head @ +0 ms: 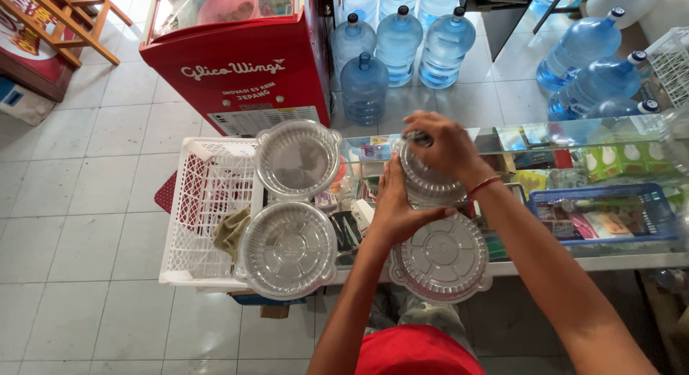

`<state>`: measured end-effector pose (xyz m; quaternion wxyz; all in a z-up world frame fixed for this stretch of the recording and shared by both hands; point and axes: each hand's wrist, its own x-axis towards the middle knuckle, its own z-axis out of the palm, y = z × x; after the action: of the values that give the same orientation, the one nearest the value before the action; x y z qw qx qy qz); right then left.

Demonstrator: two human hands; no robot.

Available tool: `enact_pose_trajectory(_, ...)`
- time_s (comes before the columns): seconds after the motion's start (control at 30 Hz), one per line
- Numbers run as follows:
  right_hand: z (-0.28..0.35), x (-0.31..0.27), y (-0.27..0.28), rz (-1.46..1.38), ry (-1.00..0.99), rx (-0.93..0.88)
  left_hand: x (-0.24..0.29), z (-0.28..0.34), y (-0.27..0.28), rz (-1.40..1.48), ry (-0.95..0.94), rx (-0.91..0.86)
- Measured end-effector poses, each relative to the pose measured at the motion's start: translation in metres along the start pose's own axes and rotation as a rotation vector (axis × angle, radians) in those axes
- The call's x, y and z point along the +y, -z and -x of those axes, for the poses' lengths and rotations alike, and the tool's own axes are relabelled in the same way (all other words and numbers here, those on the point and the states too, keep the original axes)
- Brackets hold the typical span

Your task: The person wipes the surfaces of several clear plastic food containers with a cloth on a glass counter. They handle the containers one at a time, wiping the lids and sides, then place them into a white basket. The person also wipes a small box and a plastic bag before placing them on a nearby shelf.

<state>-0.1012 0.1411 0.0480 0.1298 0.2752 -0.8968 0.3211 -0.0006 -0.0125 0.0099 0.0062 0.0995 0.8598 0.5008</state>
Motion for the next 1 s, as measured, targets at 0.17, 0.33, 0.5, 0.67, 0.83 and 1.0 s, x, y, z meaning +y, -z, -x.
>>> enact_pose_trajectory(0.17,-0.005,0.009,0.003,0.082,-0.155,-0.024,-0.004,0.003,-0.003,0.045,-0.003,0.008)
enact_pose_trajectory(0.33,0.017,-0.011,0.007,0.088,0.010,-0.035,-0.002,0.000,-0.002,0.064,-0.004,0.001)
enact_pose_trajectory(0.5,0.036,-0.018,0.015,0.006,-0.002,-0.076,-0.001,0.001,-0.002,0.075,-0.006,0.008)
enact_pose_trajectory(0.67,0.015,-0.003,0.013,0.143,-0.065,-0.003,-0.003,0.000,-0.003,0.054,-0.006,0.000)
enact_pose_trajectory(0.83,0.009,-0.007,0.006,0.098,-0.062,-0.036,-0.001,0.000,-0.003,0.046,0.006,0.001)
enact_pose_trajectory(1.0,0.027,-0.018,0.000,-0.001,0.036,-0.055,-0.002,0.002,-0.003,0.073,-0.017,0.043)
